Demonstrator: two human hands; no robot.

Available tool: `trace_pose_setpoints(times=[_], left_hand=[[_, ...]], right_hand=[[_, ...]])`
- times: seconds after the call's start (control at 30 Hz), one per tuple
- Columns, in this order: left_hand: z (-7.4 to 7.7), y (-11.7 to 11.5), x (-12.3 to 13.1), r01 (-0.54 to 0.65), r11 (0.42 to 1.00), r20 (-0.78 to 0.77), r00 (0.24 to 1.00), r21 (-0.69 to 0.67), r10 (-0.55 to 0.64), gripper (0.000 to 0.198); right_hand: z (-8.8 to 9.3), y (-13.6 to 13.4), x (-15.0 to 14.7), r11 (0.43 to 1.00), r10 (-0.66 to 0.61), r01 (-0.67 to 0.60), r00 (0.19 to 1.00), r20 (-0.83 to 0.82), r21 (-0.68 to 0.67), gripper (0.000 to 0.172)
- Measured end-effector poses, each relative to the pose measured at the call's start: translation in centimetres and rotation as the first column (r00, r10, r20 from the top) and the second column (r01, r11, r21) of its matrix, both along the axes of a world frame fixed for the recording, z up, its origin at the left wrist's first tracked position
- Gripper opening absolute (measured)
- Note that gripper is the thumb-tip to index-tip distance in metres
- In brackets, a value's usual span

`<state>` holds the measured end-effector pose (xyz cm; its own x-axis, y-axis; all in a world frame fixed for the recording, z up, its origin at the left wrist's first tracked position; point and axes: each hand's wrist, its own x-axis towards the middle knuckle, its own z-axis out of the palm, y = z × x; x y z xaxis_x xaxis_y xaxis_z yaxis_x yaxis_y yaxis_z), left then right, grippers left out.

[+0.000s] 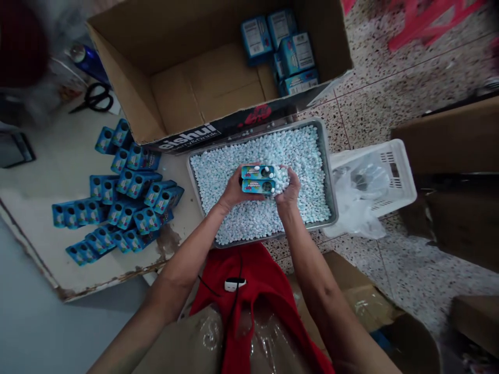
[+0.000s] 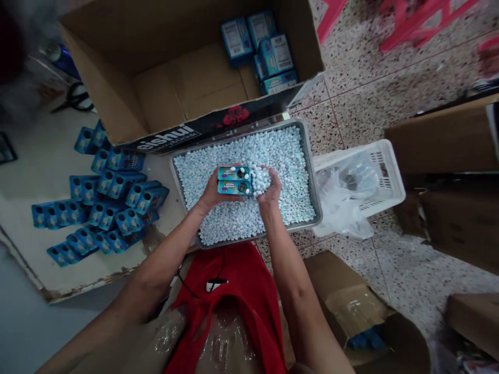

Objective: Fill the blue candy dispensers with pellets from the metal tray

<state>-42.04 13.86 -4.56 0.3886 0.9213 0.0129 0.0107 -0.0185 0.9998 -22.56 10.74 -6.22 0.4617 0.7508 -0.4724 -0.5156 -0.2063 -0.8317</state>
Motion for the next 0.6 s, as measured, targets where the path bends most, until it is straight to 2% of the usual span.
trace_pose_setpoints(times=[0.1,0.17,0.27,0.37,0.5,0.6], left_hand=[[2.6,0.3,-2.6,-0.005,0.97,-0.225,0.972,0.244,0.062,0.084],[3.7,0.2,-4.4,-0.006,0.948,-0.365,0.922,0.32,0.129,0.079],[4.4,-0.4,-5.8,-0.006,0.949,-0.426,0.893,0.316,0.148,0.079],[4.5,-1.5,-5.3,-0.039,0.963,-0.38,0.914,0.265,0.141,0.082],[4.2,-2.5,-3.9,-0.079,0.966,-0.387,0.906,0.247,0.174,0.082],[3.9,-2.7,-4.0,-0.099,0.966,-0.397,0.898,0.237,0.189,0.084]], right_hand=[[2.6,-0.3,0.9,0.993,0.105,-0.096,0.985,-0.134,0.072,0.042],[5.1,-0.4,0.7,0.974,0.186,-0.159,0.967,-0.174,0.158,0.039],[8.9,-0.4,-0.8,0.945,0.222,-0.183,0.968,-0.121,0.27,0.036],[11.5,-0.1,-2.8,0.917,0.255,-0.253,0.966,0.036,0.308,0.035],[13.6,0.4,-4.7,0.896,0.219,-0.275,0.957,0.191,0.349,0.032],[14.4,0.5,-5.5,0.852,0.256,-0.383,0.899,0.355,0.357,0.035]])
